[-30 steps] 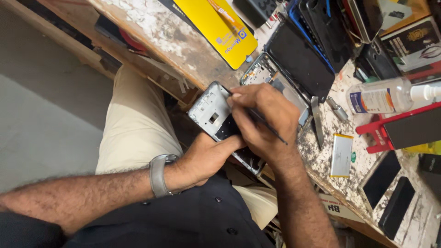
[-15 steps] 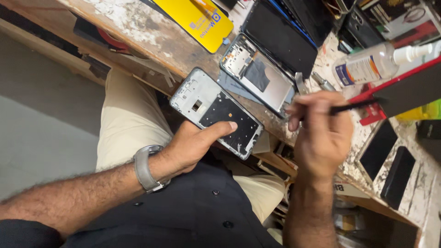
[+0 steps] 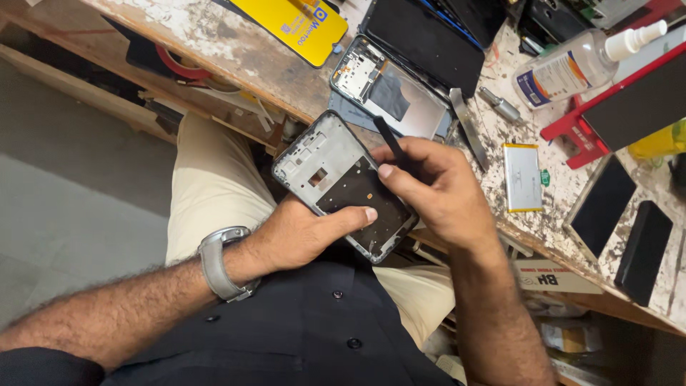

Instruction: The person uses a pencil to scrape adhesive residue from the inside of a disassembled smartphone frame. The person holds the frame on their lap and repeatedly scrapes the inner surfaces.

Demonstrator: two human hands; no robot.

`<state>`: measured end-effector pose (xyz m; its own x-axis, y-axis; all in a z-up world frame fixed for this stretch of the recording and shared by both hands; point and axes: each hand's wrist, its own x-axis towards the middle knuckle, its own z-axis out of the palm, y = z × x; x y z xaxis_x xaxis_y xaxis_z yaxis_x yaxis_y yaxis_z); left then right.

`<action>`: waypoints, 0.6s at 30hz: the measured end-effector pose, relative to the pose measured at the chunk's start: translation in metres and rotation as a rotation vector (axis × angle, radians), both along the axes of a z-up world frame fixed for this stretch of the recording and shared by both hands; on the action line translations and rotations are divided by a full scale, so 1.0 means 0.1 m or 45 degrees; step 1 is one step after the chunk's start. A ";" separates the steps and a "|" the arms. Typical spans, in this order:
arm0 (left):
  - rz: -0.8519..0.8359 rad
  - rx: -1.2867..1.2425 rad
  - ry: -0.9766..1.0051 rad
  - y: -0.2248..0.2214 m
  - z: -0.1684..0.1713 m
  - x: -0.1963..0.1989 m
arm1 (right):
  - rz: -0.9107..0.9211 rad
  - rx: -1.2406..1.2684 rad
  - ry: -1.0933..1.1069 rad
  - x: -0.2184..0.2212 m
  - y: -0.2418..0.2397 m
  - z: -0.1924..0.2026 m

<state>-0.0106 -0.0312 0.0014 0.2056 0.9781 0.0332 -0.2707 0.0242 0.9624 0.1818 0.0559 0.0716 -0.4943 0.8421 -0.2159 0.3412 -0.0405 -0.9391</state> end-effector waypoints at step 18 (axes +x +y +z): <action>0.002 -0.078 0.030 -0.04 -0.06 0.03 | 0.117 0.032 0.122 -0.03 0.04 -0.11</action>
<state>-0.0080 -0.0356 -0.0047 0.2043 0.9784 -0.0320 -0.2477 0.0832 0.9653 0.1790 0.0598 0.0607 -0.5872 0.7966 -0.1437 0.2511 0.0106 -0.9679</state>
